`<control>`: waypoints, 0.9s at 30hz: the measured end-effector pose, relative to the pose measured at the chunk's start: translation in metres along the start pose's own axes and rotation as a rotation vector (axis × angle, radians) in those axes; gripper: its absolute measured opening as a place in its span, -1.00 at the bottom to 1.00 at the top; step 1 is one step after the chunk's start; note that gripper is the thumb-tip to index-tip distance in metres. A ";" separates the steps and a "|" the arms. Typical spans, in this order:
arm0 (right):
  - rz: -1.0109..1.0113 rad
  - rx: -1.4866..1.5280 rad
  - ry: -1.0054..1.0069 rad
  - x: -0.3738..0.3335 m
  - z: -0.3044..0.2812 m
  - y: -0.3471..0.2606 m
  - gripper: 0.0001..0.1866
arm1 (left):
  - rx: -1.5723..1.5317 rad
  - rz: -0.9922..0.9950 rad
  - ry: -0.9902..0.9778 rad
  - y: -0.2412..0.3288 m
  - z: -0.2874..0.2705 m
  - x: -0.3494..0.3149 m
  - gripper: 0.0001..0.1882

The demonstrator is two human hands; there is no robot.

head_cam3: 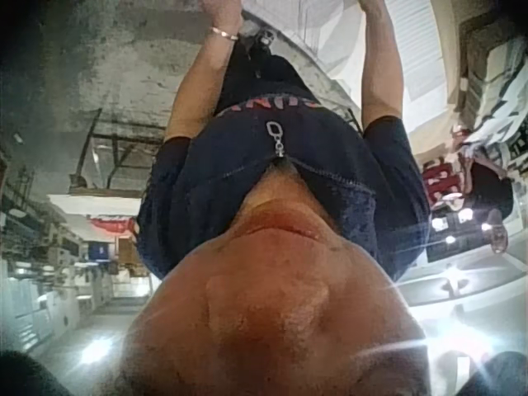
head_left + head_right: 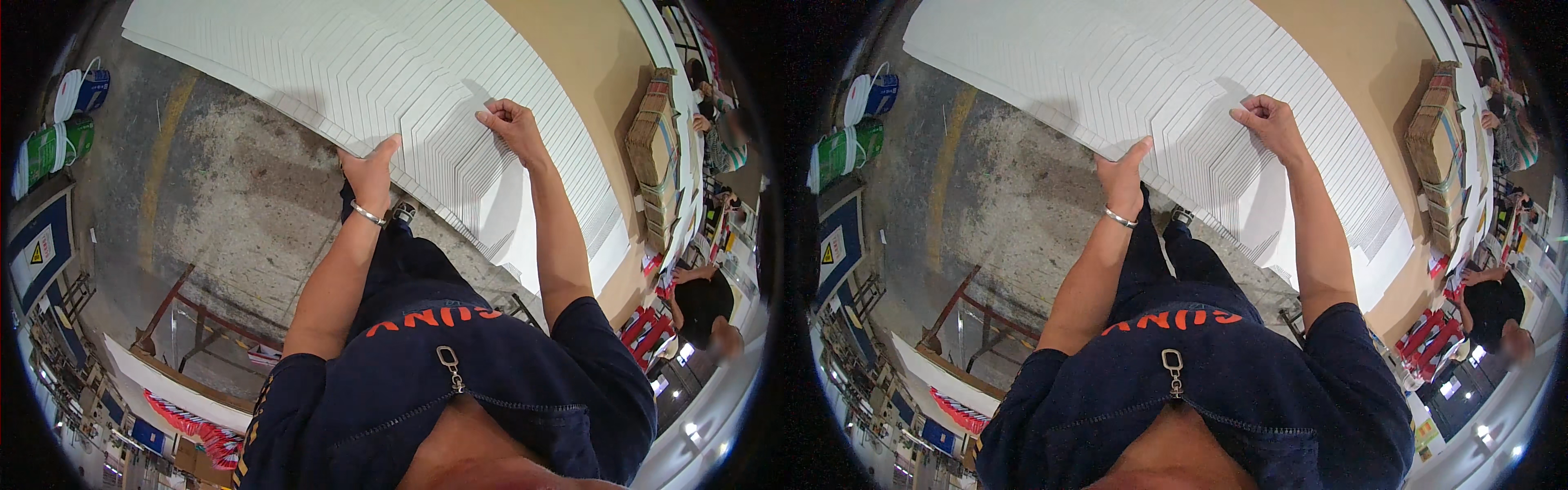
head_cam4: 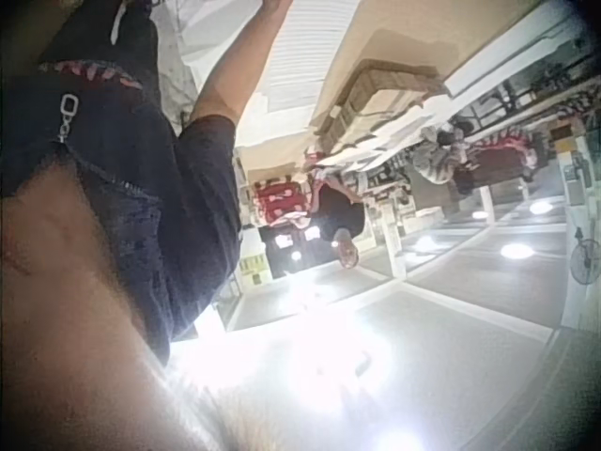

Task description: The person repeatedly picks up pre-cut white cardboard pieces from a table, aligns them, and folds them into box shapes. They then stack the assembled boxes on the table. Other workers are visible in the background handling similar materials.

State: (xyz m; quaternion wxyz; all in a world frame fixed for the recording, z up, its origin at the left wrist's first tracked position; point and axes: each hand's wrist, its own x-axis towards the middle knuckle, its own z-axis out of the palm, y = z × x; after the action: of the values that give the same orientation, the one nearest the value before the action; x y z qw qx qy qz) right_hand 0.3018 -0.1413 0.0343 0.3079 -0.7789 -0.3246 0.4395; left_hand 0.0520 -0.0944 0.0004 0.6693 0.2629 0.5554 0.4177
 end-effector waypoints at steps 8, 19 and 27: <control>0.018 0.019 -0.030 -0.002 -0.004 -0.002 -0.73 | -0.020 0.035 0.026 -0.002 0.000 -0.001 -0.20; -0.030 -0.004 -0.001 -0.011 0.000 -0.007 -0.76 | -0.093 -0.056 -0.077 -0.010 -0.006 -0.011 -0.37; -0.030 0.045 -0.032 -0.006 -0.004 -0.003 -0.76 | -0.062 -0.029 -0.054 -0.012 -0.004 -0.011 -0.41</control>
State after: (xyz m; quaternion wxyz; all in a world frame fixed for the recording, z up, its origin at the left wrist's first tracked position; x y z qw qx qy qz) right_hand 0.3019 -0.1454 0.0408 0.3266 -0.7596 -0.3312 0.4546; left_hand 0.0510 -0.1102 -0.0043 0.6976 0.2450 0.5277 0.4180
